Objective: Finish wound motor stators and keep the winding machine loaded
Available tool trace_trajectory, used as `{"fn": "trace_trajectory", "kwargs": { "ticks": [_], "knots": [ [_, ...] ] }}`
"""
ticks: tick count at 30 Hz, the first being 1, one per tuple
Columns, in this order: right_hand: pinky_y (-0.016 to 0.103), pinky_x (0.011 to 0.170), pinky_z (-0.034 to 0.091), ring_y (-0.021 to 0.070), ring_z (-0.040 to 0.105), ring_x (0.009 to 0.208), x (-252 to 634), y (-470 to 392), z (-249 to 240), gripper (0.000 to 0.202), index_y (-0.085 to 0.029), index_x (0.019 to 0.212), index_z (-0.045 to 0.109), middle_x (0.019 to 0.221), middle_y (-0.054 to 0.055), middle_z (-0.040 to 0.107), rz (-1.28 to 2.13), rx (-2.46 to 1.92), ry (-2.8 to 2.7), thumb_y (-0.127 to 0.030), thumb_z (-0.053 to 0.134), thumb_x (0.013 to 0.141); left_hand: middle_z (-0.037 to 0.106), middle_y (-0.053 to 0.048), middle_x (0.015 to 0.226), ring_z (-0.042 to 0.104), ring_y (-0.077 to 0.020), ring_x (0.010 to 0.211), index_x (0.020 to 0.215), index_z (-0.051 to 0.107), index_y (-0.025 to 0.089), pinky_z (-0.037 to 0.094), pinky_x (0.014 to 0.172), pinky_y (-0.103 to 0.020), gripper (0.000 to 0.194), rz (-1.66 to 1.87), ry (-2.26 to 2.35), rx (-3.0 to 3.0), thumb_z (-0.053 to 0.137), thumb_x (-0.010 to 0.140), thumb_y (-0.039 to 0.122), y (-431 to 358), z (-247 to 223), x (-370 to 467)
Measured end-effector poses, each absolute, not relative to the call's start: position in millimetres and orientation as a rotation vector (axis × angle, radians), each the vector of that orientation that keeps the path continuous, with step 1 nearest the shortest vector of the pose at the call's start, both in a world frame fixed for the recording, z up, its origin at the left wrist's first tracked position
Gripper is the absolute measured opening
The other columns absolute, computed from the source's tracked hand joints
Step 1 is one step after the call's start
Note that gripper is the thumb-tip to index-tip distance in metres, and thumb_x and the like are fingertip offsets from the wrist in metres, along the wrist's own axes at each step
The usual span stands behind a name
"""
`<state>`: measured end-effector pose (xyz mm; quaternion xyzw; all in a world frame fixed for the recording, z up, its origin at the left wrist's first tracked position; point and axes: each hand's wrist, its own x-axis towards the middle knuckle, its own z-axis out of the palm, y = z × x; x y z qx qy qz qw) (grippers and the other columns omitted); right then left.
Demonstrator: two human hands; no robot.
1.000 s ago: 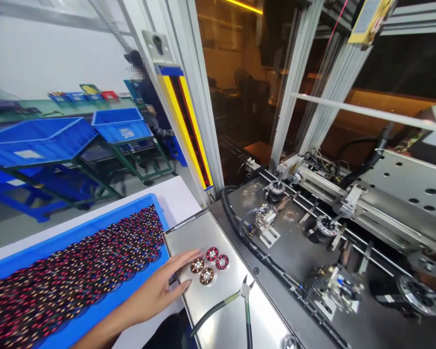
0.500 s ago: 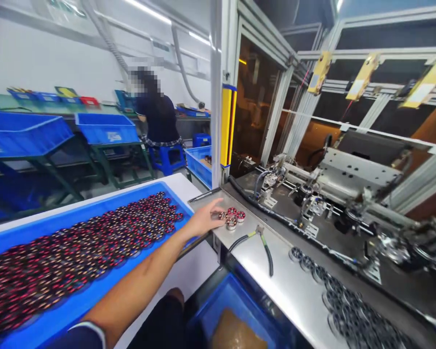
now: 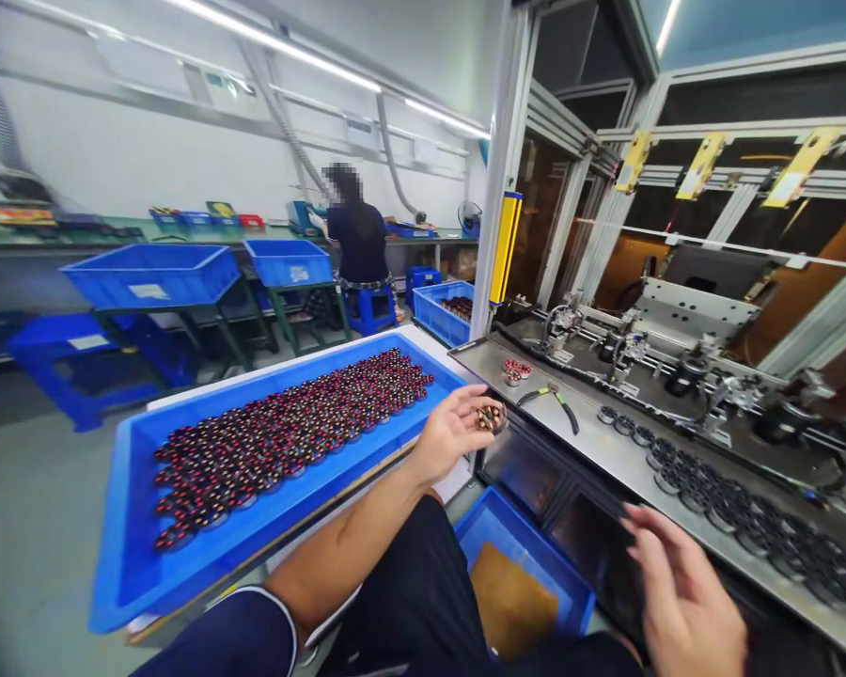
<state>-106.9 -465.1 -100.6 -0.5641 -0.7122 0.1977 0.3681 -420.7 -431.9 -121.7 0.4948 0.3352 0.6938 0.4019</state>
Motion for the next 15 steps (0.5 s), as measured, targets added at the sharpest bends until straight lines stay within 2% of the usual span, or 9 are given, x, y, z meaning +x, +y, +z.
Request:
{"fn": "trace_trajectory", "kwargs": {
  "ticks": [2, 4, 6, 8, 11, 15],
  "knots": [
    [0.036, 0.073, 0.059, 0.0250, 0.069, 0.084, -140, -479, -95, 0.050, -0.021, 0.109, 0.066, 0.100, 0.011, 0.072, 0.828, -1.207, -1.674, -0.066, 0.060, 0.088, 0.071, -0.015, 0.121, 0.073, -0.0213, 0.101, 0.129, 0.050, 0.018, 0.058, 0.092, -0.036, 0.074, 1.709, 0.753, 1.309, 0.087, 0.065, 0.022, -467, -123, -397],
    [0.029, 0.061, 0.052, 0.0177, 0.061, 0.066, -164, -492, -88, 0.044, -0.019, 0.089, 0.068, 0.076, 0.005, 0.066, 1.078, -1.075, -1.704, -0.062, 0.065, 0.086, 0.071, -0.015, 0.124, 0.072, -0.0206, 0.104, 0.133, 0.049, 0.019, 0.058, 0.092, -0.034, 0.070, 1.688, 0.660, 1.445, 0.083, 0.072, 0.018, -496, -124, -381],
    [0.025, 0.054, 0.044, 0.0129, 0.052, 0.058, -177, -504, -82, 0.044, -0.018, 0.074, 0.063, 0.064, 0.001, 0.058, 1.219, -1.031, -1.756, -0.060, 0.065, 0.089, 0.069, -0.015, 0.129, 0.072, -0.0202, 0.109, 0.138, 0.047, 0.021, 0.058, 0.094, -0.032, 0.067, 1.672, 0.574, 1.604, 0.077, 0.079, 0.012, -517, -124, -373],
    [0.024, 0.052, 0.039, 0.0113, 0.047, 0.056, -180, -513, -81, 0.046, -0.018, 0.068, 0.058, 0.061, 0.000, 0.053, 1.280, -1.033, -1.767, -0.058, 0.064, 0.090, 0.068, -0.014, 0.133, 0.071, -0.0199, 0.113, 0.143, 0.044, 0.024, 0.058, 0.096, -0.031, 0.068, 1.648, 0.515, 1.692, 0.072, 0.083, 0.009, -528, -124, -369],
    [0.023, 0.054, 0.038, 0.0109, 0.046, 0.058, -177, -520, -85, 0.042, -0.019, 0.069, 0.057, 0.063, -0.001, 0.052, 1.334, -1.029, -1.732, -0.053, 0.065, 0.091, 0.066, -0.013, 0.136, 0.069, -0.0199, 0.117, 0.146, 0.040, 0.027, 0.057, 0.099, -0.031, 0.073, 1.621, 0.477, 1.696, 0.071, 0.083, 0.006, -531, -126, -363],
    [0.025, 0.059, 0.037, 0.0118, 0.046, 0.061, -161, -517, -94, 0.038, -0.019, 0.067, 0.057, 0.062, -0.001, 0.053, 1.478, -0.932, -1.627, -0.046, 0.064, 0.094, 0.068, -0.014, 0.128, 0.072, -0.0181, 0.105, 0.144, 0.042, 0.025, 0.059, 0.091, -0.029, 0.080, 1.603, 0.475, 1.576, 0.080, 0.076, 0.009, -523, -133, -356]
  ]
}}
